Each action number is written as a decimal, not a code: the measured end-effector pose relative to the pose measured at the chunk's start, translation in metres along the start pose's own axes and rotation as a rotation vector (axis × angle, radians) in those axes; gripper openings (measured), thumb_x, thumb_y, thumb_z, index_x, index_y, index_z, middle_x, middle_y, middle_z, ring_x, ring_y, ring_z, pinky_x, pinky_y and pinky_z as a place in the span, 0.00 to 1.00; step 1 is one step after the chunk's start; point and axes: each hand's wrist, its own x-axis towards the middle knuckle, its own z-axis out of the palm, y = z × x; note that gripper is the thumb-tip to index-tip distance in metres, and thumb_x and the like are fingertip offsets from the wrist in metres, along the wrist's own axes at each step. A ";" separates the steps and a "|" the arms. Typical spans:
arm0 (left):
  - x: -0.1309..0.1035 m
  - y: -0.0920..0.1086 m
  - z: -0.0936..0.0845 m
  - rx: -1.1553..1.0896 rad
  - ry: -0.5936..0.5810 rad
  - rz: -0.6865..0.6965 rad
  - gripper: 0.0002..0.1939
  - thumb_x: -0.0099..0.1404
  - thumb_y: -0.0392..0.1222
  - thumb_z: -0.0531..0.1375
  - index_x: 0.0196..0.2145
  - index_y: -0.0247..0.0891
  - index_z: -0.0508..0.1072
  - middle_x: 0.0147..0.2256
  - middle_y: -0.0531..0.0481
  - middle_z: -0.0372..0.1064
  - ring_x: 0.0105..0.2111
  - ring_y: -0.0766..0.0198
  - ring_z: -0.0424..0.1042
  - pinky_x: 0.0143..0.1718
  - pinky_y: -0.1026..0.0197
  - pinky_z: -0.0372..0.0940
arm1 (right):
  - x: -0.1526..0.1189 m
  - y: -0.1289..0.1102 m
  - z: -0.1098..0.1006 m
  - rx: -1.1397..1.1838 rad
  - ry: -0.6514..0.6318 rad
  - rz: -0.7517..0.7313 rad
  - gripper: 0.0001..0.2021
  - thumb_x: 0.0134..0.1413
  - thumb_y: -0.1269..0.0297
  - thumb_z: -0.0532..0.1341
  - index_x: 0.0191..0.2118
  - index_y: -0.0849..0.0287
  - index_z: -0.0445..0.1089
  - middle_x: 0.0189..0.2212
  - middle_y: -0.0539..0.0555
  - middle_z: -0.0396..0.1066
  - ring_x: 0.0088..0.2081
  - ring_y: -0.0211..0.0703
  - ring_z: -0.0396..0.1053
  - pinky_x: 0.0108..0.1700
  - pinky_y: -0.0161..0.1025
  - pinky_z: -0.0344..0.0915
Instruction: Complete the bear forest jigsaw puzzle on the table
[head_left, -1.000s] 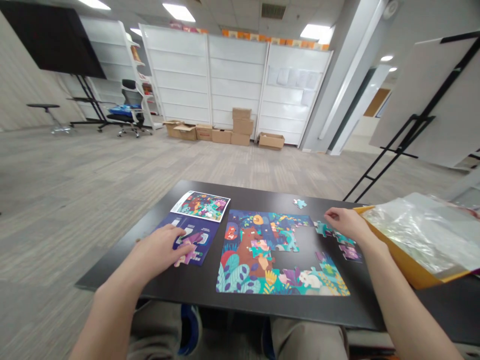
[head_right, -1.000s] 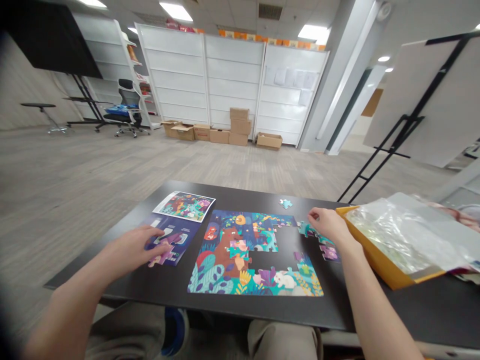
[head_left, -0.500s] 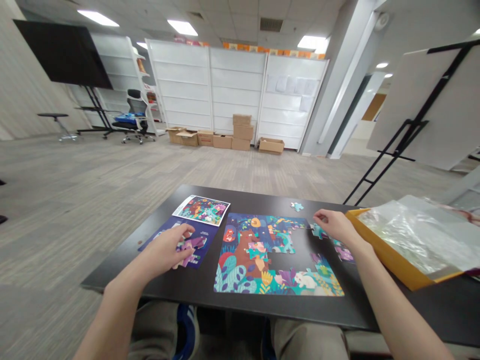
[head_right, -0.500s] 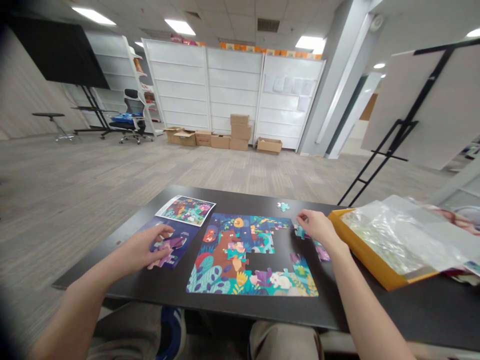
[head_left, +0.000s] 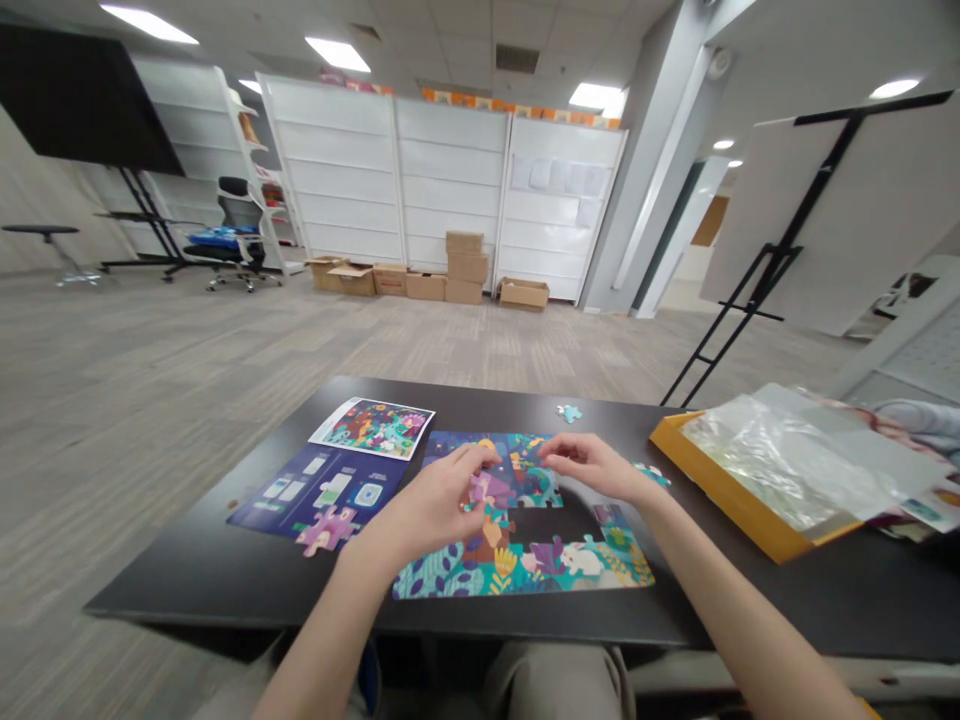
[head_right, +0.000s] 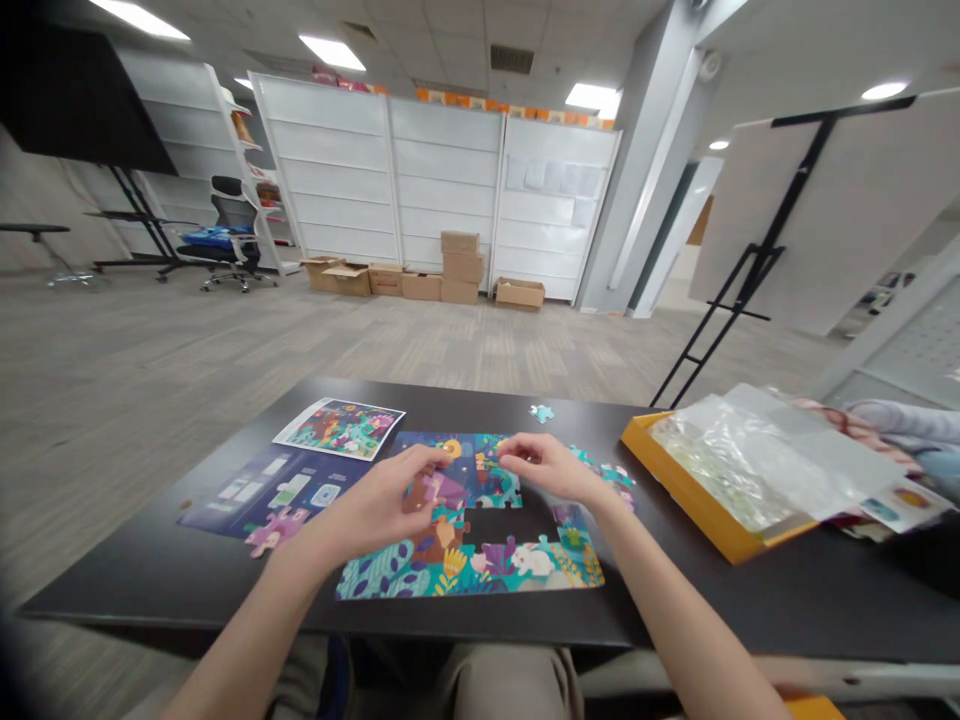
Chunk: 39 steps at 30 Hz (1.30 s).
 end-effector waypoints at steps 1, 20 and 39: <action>0.008 0.005 0.007 -0.019 -0.007 0.028 0.25 0.58 0.29 0.57 0.54 0.42 0.66 0.52 0.47 0.71 0.51 0.58 0.72 0.54 0.56 0.67 | 0.001 -0.001 0.005 0.065 -0.044 -0.020 0.19 0.61 0.47 0.62 0.44 0.59 0.74 0.38 0.54 0.76 0.37 0.42 0.70 0.41 0.38 0.67; 0.039 0.002 0.035 0.207 -0.096 -0.011 0.15 0.65 0.29 0.55 0.47 0.40 0.72 0.47 0.46 0.74 0.48 0.55 0.74 0.48 0.54 0.69 | -0.021 0.025 -0.059 0.017 -0.148 0.231 0.20 0.53 0.52 0.68 0.46 0.60 0.71 0.25 0.46 0.69 0.24 0.35 0.67 0.29 0.33 0.65; 0.019 0.027 0.042 0.347 -0.241 0.053 0.09 0.70 0.36 0.54 0.44 0.40 0.73 0.44 0.46 0.74 0.46 0.54 0.74 0.49 0.51 0.67 | -0.027 0.049 -0.071 -0.134 -0.222 0.457 0.26 0.43 0.46 0.71 0.45 0.59 0.74 0.35 0.52 0.73 0.27 0.37 0.68 0.27 0.34 0.68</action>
